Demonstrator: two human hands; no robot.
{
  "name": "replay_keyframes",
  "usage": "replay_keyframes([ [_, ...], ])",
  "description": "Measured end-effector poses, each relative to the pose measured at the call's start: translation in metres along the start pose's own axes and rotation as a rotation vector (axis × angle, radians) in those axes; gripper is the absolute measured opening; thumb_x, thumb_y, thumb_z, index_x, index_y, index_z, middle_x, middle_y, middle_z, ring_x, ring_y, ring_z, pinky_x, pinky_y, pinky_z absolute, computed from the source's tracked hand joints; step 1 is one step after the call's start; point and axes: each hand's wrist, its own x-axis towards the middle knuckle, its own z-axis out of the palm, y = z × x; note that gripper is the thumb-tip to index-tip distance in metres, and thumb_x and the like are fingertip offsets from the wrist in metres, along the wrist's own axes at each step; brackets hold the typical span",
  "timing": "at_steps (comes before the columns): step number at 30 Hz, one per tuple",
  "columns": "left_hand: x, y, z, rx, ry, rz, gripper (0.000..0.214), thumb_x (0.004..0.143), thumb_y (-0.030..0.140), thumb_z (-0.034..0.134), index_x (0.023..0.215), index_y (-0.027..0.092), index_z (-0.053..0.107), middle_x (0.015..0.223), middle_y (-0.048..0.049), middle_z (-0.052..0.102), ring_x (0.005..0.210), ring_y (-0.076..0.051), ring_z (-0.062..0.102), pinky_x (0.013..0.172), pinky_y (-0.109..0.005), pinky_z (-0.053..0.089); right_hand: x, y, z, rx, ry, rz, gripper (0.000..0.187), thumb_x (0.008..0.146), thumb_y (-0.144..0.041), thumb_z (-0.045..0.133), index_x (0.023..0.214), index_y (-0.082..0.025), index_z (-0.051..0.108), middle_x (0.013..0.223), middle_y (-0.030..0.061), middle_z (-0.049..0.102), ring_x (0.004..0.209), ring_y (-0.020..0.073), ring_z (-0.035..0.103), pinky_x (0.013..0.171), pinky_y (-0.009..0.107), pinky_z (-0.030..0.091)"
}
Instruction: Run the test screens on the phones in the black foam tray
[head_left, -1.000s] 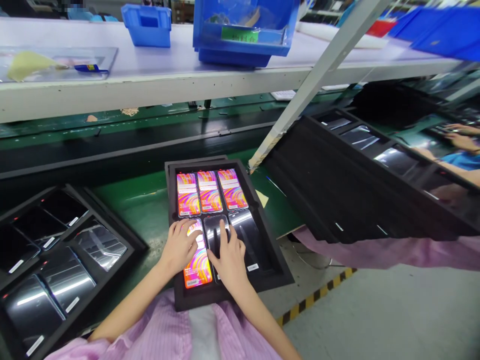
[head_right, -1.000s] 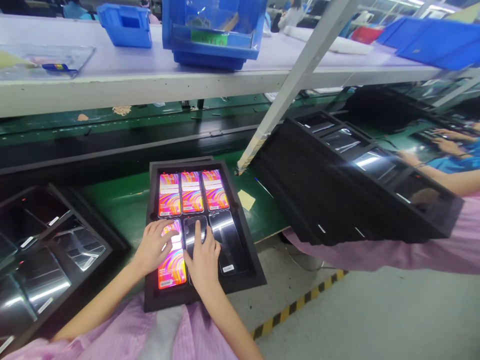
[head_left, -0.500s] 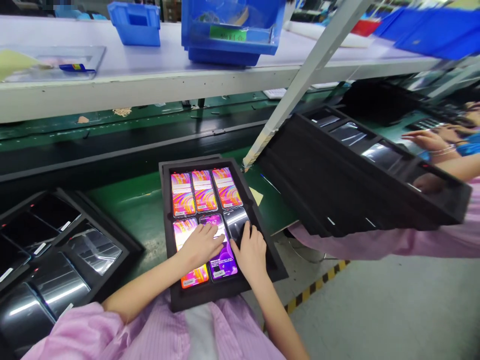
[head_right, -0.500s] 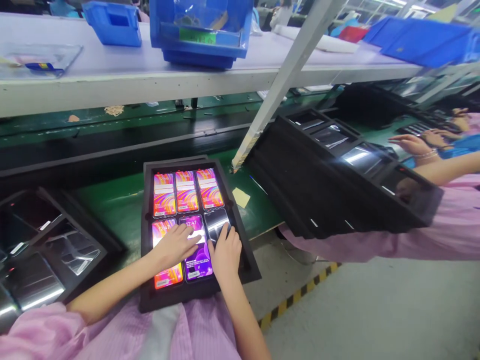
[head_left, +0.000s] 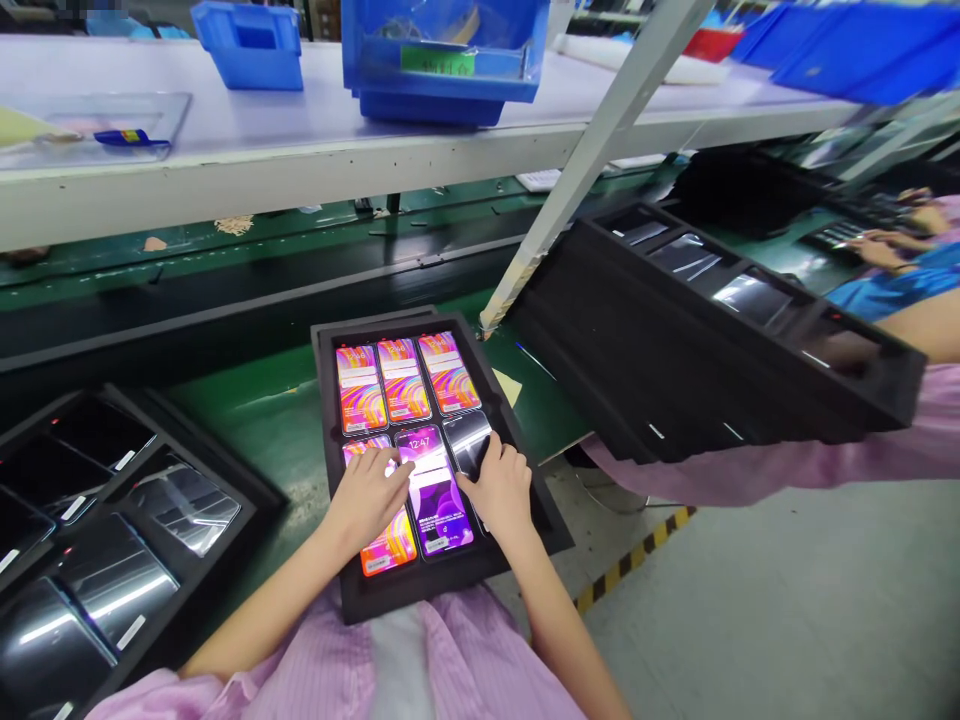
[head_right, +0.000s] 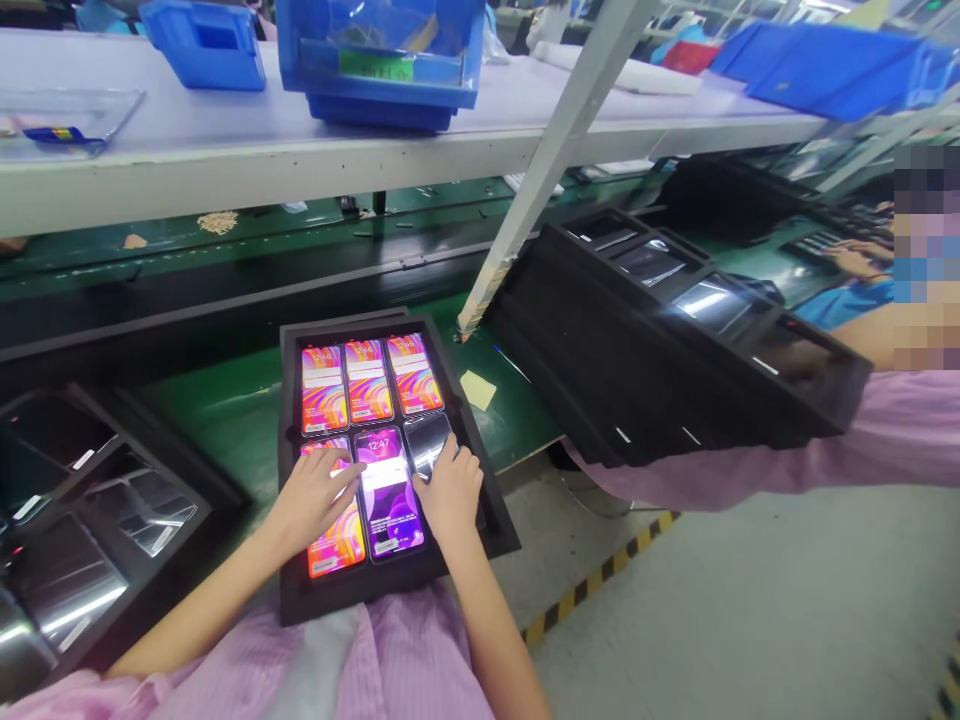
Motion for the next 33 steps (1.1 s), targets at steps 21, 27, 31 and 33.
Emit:
replay_keyframes([
  [21, -0.058, -0.009, -0.002, -0.199, -0.142, 0.067, 0.024, 0.085, 0.041, 0.049, 0.086, 0.033, 0.071, 0.126, -0.0031, 0.054, 0.119, -0.030, 0.040, 0.100, -0.056, 0.024, -0.013, 0.082, -0.038, 0.204, -0.233, -0.504, 0.045, 0.092, -0.036, 0.029, 0.083, -0.030, 0.072, 0.135, 0.0002, 0.047, 0.127, 0.0238, 0.034, 0.103, 0.049, 0.027],
  [27, -0.014, -0.014, 0.001, 0.048, 0.008, -0.248, 0.026, 0.087, 0.033, 0.047, 0.085, 0.026, 0.072, 0.127, -0.0118, 0.053, 0.119, -0.036, 0.041, 0.095, -0.067, 0.022, 0.026, 0.064, -0.023, 0.120, -0.116, -0.530, 0.041, 0.092, -0.033, 0.030, 0.096, -0.024, 0.069, 0.139, 0.0058, 0.042, 0.130, 0.0258, 0.030, 0.104, 0.054, 0.023],
  [31, 0.019, -0.037, -0.006, 0.104, 0.088, -0.399, 0.029, 0.089, 0.034, 0.043, 0.094, 0.025, 0.070, 0.130, -0.0136, 0.049, 0.123, -0.036, 0.037, 0.097, -0.067, 0.019, 0.034, 0.041, -0.034, 0.177, -0.131, -0.687, 0.035, 0.091, -0.035, 0.035, 0.101, -0.029, 0.068, 0.143, 0.0032, 0.037, 0.133, 0.0267, 0.025, 0.105, 0.056, 0.019],
  [33, 0.028, -0.050, -0.008, 0.064, 0.075, -0.383, 0.032, 0.090, 0.035, 0.040, 0.094, 0.026, 0.070, 0.132, -0.0116, 0.048, 0.125, -0.034, 0.036, 0.098, -0.066, 0.020, 0.027, 0.031, -0.040, 0.218, -0.310, -0.888, 0.036, 0.091, -0.037, 0.035, 0.088, -0.032, 0.071, 0.144, -0.0035, 0.035, 0.135, 0.0240, 0.023, 0.107, 0.054, 0.018],
])
